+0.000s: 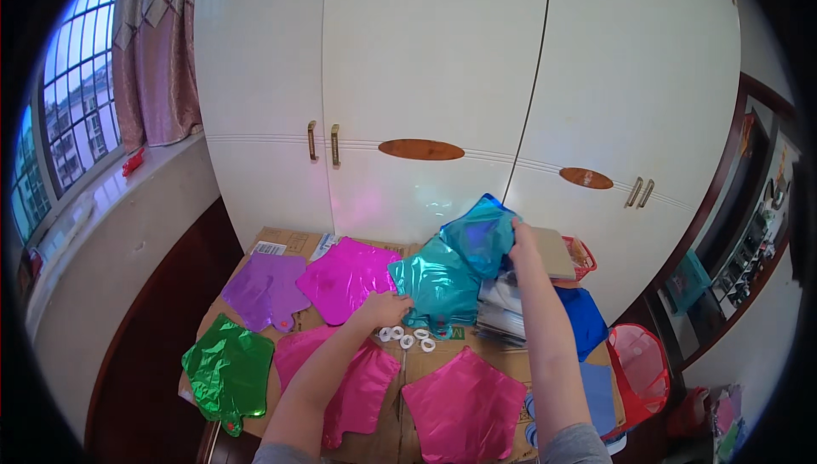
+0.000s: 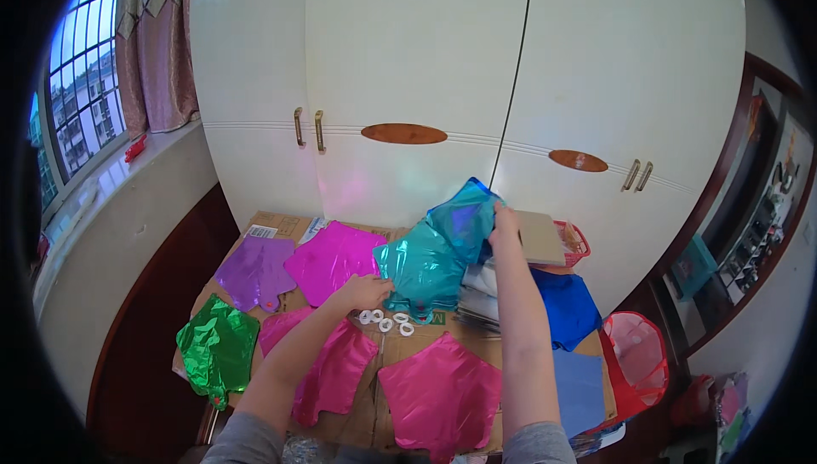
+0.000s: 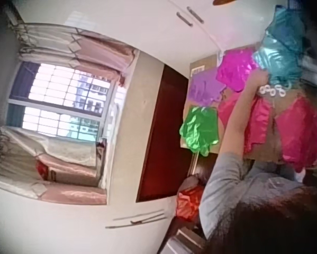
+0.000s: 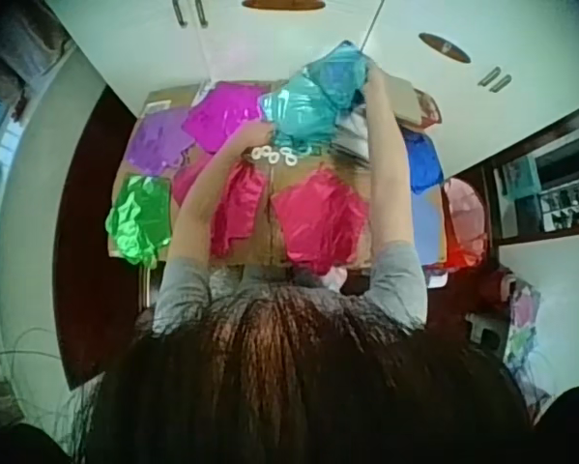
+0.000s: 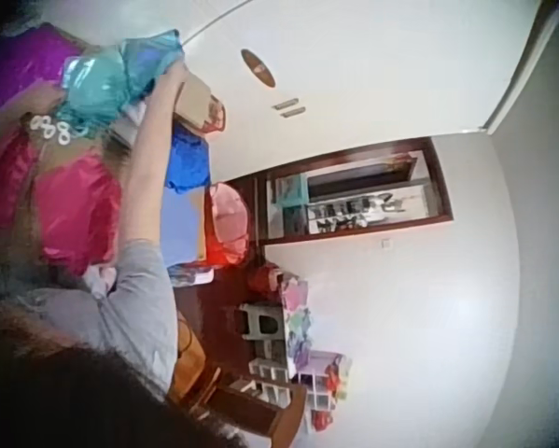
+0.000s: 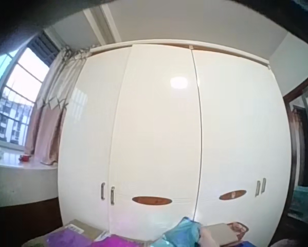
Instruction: Folding colorful plastic bags and placing them into clear plastic retail packaging envelopes.
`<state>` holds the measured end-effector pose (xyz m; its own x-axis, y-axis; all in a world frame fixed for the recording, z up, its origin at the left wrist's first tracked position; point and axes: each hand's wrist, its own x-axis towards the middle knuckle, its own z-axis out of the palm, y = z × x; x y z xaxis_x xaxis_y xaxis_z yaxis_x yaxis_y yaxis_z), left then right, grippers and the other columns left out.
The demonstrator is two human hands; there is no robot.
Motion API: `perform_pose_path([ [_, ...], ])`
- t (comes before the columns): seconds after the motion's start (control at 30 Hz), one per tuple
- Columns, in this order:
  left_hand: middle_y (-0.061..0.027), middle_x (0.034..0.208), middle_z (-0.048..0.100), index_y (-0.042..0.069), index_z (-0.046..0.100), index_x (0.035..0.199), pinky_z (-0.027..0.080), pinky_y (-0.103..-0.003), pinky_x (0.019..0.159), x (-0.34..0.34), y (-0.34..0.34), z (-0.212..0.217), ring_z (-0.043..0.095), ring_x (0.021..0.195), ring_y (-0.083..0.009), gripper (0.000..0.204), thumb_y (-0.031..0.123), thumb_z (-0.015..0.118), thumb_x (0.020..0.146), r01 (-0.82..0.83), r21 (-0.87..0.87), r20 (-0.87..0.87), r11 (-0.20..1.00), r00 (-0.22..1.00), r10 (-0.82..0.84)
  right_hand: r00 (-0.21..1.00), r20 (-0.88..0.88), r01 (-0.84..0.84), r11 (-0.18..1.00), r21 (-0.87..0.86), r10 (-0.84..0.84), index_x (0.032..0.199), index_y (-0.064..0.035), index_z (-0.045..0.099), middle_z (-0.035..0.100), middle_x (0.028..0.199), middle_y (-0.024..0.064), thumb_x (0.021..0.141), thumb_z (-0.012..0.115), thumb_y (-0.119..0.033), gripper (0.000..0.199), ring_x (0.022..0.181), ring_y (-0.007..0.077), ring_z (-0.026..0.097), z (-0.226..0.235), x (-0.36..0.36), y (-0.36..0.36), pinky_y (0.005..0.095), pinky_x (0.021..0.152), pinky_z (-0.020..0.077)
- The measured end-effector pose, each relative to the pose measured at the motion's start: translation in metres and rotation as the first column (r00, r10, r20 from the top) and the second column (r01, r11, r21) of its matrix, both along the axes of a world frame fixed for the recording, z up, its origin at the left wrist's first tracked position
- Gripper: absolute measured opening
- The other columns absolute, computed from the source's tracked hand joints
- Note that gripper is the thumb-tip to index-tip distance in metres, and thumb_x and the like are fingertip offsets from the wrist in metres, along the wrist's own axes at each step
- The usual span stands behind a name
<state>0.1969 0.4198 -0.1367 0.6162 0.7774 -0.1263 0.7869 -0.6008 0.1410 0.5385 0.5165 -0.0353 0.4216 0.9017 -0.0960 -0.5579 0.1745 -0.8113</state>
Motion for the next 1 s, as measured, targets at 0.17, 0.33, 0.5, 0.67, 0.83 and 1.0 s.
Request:
perform_pose_path([
  [0.17,-0.0022,0.140,0.046,0.021,0.050,0.119,0.043,-0.061,0.087,-0.007,-0.004,-0.005,0.049,0.122,-0.0296,0.029,0.033,0.044,0.094,-0.011,0.048,0.015,0.999,1.000,0.010,0.940,0.198,0.247,0.954,0.171,-0.279,0.091,0.0009,0.058,0.059,0.077,0.0054,0.092,0.058,-0.014,0.015,0.070,0.0153,0.057,0.039,-0.003,-0.005,0.0322,0.059,0.0478],
  [0.33,-0.0023,0.140,0.046,0.021,0.050,0.120,0.043,-0.061,0.086,-0.005,-0.006,-0.004,0.050,0.121,-0.0297,0.029,0.034,0.044,0.094,0.002,0.077,0.038,0.997,0.999,-0.004,0.752,0.415,0.343,0.842,0.417,-0.513,0.090,0.0002,0.059,0.055,0.074,0.0021,0.090,0.060,-0.016,0.016,0.065,0.0102,0.050,0.079,-0.011,-0.004,0.0269,0.058,0.0431],
  [0.5,-0.0026,0.138,0.047,0.020,0.051,0.119,0.044,-0.059,0.084,0.003,-0.012,0.004,0.052,0.117,-0.0290,0.029,0.034,0.044,0.094,0.004,0.080,0.017,0.997,1.000,-0.005,0.493,0.580,0.385,0.761,0.522,-0.648,0.096,-0.0012,0.059,0.062,0.078,0.0094,0.087,0.061,-0.013,0.015,0.067,0.0179,0.058,0.125,-0.021,-0.016,0.0311,0.061,0.0460],
  [0.67,-0.0090,0.126,0.055,0.016,0.056,0.114,0.048,-0.051,0.082,-0.022,-0.024,0.025,0.058,0.109,-0.0294,0.029,0.033,0.047,0.091,-0.108,-0.002,0.234,0.994,0.966,0.106,0.000,0.941,-0.001,0.941,0.340,-0.340,0.101,-0.0101,0.060,0.063,0.095,0.0158,0.083,0.057,-0.006,0.019,0.085,0.0336,0.062,0.129,-0.132,-0.055,0.0414,0.068,0.0489],
  [0.83,-0.0142,0.109,0.063,0.008,0.061,0.108,0.048,-0.050,0.081,-0.099,-0.034,0.021,0.060,0.103,-0.0309,0.030,0.027,0.051,0.086,-0.415,0.191,0.387,0.890,0.865,0.320,-0.398,0.683,-0.629,0.724,0.283,-0.612,0.086,-0.0092,0.061,0.060,0.085,0.0112,0.078,0.054,-0.011,0.011,0.083,0.0293,0.062,0.042,-0.216,-0.052,0.0411,0.070,0.0510],
  [1.0,-0.0124,0.108,0.064,0.008,0.064,0.102,0.047,-0.049,0.083,-0.159,-0.058,0.012,0.060,0.103,-0.0294,0.027,0.023,0.051,0.084,-0.562,0.192,0.185,0.805,0.826,0.532,-0.400,0.763,-0.798,0.602,-0.019,-0.507,0.085,-0.0039,0.064,0.060,0.088,0.0123,0.079,0.055,-0.015,0.015,0.086,0.0290,0.061,-0.072,-0.308,-0.076,0.0404,0.075,0.0507],
])
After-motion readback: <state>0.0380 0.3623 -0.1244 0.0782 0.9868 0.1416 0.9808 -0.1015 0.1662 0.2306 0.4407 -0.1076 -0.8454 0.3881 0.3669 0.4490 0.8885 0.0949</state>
